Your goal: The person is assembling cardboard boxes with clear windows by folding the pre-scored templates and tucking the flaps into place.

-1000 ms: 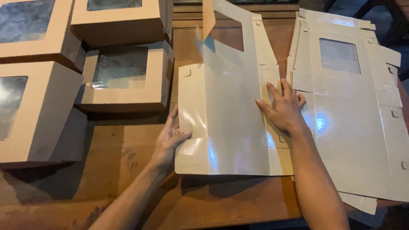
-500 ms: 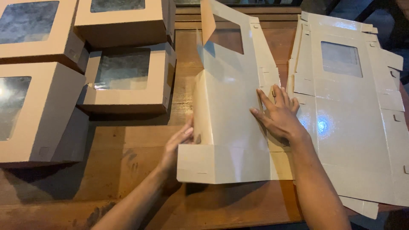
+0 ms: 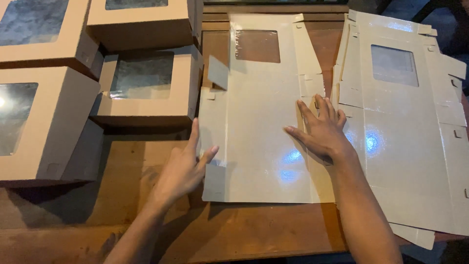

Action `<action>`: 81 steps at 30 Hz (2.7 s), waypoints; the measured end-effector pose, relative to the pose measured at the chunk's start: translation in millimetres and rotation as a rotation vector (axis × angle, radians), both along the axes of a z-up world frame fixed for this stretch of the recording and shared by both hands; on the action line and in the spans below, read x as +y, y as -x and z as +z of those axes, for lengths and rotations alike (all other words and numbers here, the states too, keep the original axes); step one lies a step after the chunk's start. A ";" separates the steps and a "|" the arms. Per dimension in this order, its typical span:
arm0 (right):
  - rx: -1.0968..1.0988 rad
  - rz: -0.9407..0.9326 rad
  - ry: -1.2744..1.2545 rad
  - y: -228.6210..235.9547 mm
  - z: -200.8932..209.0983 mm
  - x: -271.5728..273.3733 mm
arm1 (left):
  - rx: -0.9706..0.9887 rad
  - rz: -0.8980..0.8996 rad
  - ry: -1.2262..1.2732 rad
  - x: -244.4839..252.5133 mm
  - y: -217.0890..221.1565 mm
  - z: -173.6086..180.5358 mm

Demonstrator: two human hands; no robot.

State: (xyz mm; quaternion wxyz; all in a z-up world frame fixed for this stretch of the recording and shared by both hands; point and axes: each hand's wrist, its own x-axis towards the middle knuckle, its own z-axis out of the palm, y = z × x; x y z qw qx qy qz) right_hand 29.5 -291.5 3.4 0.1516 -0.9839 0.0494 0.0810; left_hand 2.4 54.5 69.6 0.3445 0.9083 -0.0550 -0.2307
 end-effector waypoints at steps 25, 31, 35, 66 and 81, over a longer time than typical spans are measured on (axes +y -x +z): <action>0.136 -0.039 0.058 -3.9 8.8 10.4 | -0.716 -0.428 -0.225 -16.9 107.4 -93.9; 0.112 -0.030 0.095 -6.2 1.1 7.6 | -0.587 -0.425 -0.257 -19.8 100.8 -92.3; 0.105 -0.031 0.076 -5.2 2.9 6.8 | -0.511 -0.424 -0.250 -23.8 97.2 -82.6; 0.096 -0.026 0.085 -2.9 3.3 7.8 | -0.750 -0.120 -0.616 -49.4 145.3 -100.1; 0.139 -0.034 0.076 -0.1 15.0 13.1 | -0.766 -0.161 -0.703 -57.9 155.1 -89.9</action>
